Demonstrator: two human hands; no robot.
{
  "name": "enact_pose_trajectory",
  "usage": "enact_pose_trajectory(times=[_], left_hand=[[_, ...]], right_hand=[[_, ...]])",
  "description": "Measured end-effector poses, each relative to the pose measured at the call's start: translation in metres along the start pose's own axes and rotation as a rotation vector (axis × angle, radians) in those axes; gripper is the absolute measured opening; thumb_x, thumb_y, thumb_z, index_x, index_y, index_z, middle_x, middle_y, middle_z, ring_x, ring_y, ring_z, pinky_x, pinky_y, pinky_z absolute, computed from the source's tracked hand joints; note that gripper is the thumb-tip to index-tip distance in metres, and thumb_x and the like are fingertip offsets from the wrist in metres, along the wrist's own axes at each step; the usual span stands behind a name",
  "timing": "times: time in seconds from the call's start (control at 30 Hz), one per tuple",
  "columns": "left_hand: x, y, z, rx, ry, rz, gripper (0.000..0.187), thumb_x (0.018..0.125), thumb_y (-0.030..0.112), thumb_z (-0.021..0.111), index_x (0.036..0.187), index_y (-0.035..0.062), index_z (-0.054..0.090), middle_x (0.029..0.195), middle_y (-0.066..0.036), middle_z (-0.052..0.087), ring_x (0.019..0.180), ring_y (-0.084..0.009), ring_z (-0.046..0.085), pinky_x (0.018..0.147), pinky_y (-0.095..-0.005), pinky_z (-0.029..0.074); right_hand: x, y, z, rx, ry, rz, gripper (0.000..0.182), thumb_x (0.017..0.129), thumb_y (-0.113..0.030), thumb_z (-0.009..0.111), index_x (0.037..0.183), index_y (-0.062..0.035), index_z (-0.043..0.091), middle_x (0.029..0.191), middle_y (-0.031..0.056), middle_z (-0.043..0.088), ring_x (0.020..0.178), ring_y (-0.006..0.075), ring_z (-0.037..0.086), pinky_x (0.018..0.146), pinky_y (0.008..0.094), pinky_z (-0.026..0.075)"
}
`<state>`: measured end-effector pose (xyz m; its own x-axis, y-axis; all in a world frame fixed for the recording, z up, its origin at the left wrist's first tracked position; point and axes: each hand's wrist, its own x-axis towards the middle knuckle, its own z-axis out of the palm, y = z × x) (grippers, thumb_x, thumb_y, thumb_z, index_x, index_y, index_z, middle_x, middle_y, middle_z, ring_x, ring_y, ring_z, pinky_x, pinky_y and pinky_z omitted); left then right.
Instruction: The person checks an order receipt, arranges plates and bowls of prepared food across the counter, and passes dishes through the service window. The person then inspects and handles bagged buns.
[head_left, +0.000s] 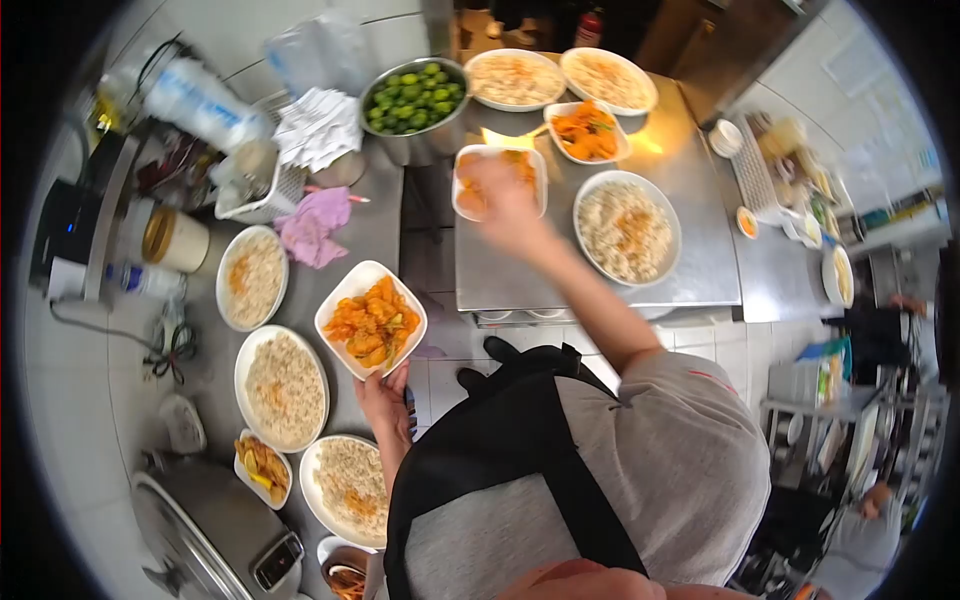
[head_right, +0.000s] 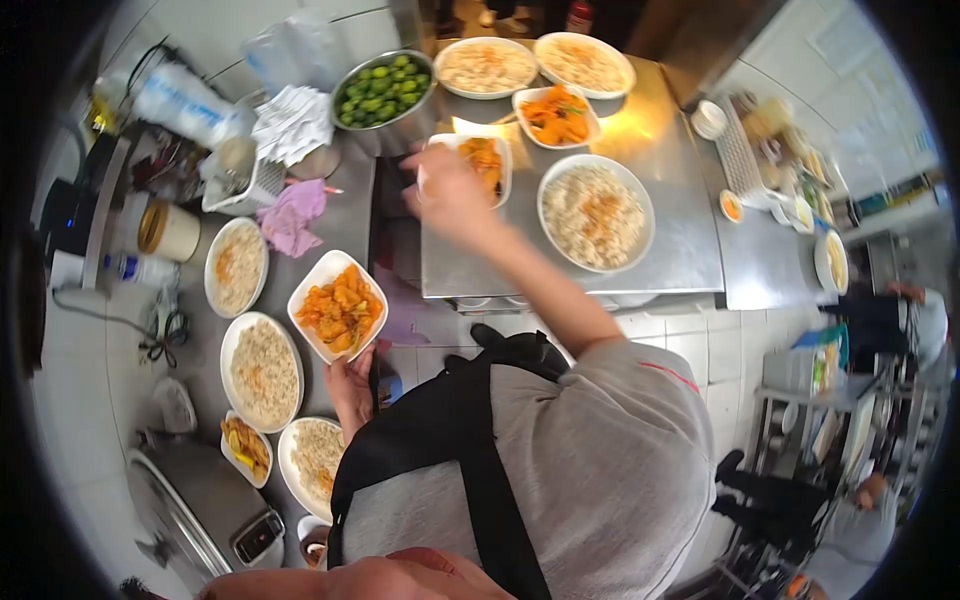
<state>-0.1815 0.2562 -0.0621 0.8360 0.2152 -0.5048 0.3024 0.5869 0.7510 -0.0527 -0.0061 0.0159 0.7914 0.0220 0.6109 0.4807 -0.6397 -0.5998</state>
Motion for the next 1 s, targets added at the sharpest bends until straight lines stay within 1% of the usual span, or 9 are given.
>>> enact_pose_trajectory(times=[0.03,0.23,0.3,0.37,0.43,0.57,0.73,0.9,1.0], left_hand=[[0.000,0.003,0.001,0.018,-0.025,-0.002,0.045,0.076,0.002,0.036,0.120,0.0031,0.025,0.100,-0.022,0.051,0.074,-0.0339,0.060,0.059,-0.0311,0.054],[-0.008,0.001,0.024,0.073,-0.126,-0.021,0.044,0.075,0.002,0.037,0.118,0.0000,0.028,0.100,-0.021,0.052,0.073,-0.0329,0.060,0.061,-0.0324,0.054],[-0.014,-0.010,0.032,0.053,-0.146,-0.057,0.044,0.075,0.002,0.038,0.118,0.0003,0.029,0.100,-0.021,0.051,0.074,-0.0332,0.060,0.061,-0.0330,0.054],[-0.027,-0.023,0.039,0.060,-0.133,-0.050,0.044,0.075,0.002,0.039,0.118,0.0008,0.029,0.101,-0.021,0.051,0.074,-0.0332,0.060,0.061,-0.0332,0.054],[-0.040,-0.038,0.050,0.095,-0.159,-0.074,0.044,0.075,0.003,0.040,0.118,0.0012,0.029,0.101,-0.021,0.051,0.074,-0.0331,0.060,0.061,-0.0333,0.054],[-0.064,-0.068,0.068,0.157,-0.137,-0.006,0.035,0.078,0.006,0.039,0.111,-0.0047,0.034,0.100,-0.019,0.052,0.080,-0.0291,0.059,0.071,-0.0301,0.051],[-0.099,-0.081,0.112,0.236,-0.147,0.051,0.037,0.078,0.007,0.041,0.113,-0.0022,0.033,0.098,-0.018,0.054,0.081,-0.0281,0.060,0.067,-0.0301,0.052],[-0.115,-0.106,0.157,0.303,-0.267,0.007,0.040,0.079,0.008,0.040,0.118,0.0016,0.031,0.098,-0.018,0.054,0.074,-0.0289,0.061,0.058,-0.0306,0.053],[-0.140,-0.129,0.217,0.428,-0.580,-0.154,0.040,0.080,0.009,0.037,0.119,0.0015,0.029,0.101,-0.018,0.052,0.078,-0.0306,0.060,0.062,-0.0319,0.053]], right_hand=[[-0.001,0.020,-0.047,-0.189,-0.064,0.232,0.035,0.065,-0.009,0.061,0.098,-0.0039,0.051,0.107,0.0167,0.048,0.093,0.0317,0.049,0.080,0.0379,0.040],[-0.019,0.225,-0.174,-0.530,0.149,0.553,0.025,0.074,-0.011,0.050,0.094,0.0034,0.051,0.085,0.0223,0.058,0.077,0.0325,0.058,0.066,0.0379,0.046],[-0.008,0.263,-0.170,-0.063,-0.106,1.153,0.027,0.078,-0.009,0.044,0.102,0.0004,0.049,0.089,0.0178,0.059,0.068,0.0253,0.060,0.058,0.0315,0.050],[-0.005,0.258,-0.165,0.522,-0.020,1.330,0.026,0.080,-0.008,0.040,0.104,-0.0010,0.047,0.087,0.0158,0.058,0.065,0.0220,0.061,0.053,0.0297,0.052],[-0.013,0.268,-0.160,0.710,-0.109,1.054,0.028,0.079,-0.004,0.039,0.106,0.0005,0.043,0.085,0.0167,0.058,0.066,0.0237,0.062,0.055,0.0308,0.054],[-0.012,0.268,-0.162,0.382,0.079,1.053,0.036,0.079,0.000,0.035,0.114,0.0074,0.032,0.091,0.0246,0.054,0.064,0.0277,0.061,0.056,0.0315,0.054],[-0.049,0.234,-0.255,0.511,0.163,0.971,0.044,0.076,0.002,0.037,0.118,0.0128,0.026,0.094,0.0251,0.052,0.065,0.0293,0.061,0.055,0.0316,0.054],[-0.156,0.163,-0.400,0.409,0.183,0.880,0.040,0.073,-0.004,0.039,0.109,0.0116,0.042,0.087,0.0174,0.057,0.066,0.0222,0.061,0.055,0.0268,0.053],[-0.237,0.140,-0.470,0.260,0.295,1.022,0.040,0.073,-0.007,0.037,0.109,0.0106,0.044,0.084,0.0170,0.058,0.062,0.0220,0.061,0.052,0.0257,0.052]])
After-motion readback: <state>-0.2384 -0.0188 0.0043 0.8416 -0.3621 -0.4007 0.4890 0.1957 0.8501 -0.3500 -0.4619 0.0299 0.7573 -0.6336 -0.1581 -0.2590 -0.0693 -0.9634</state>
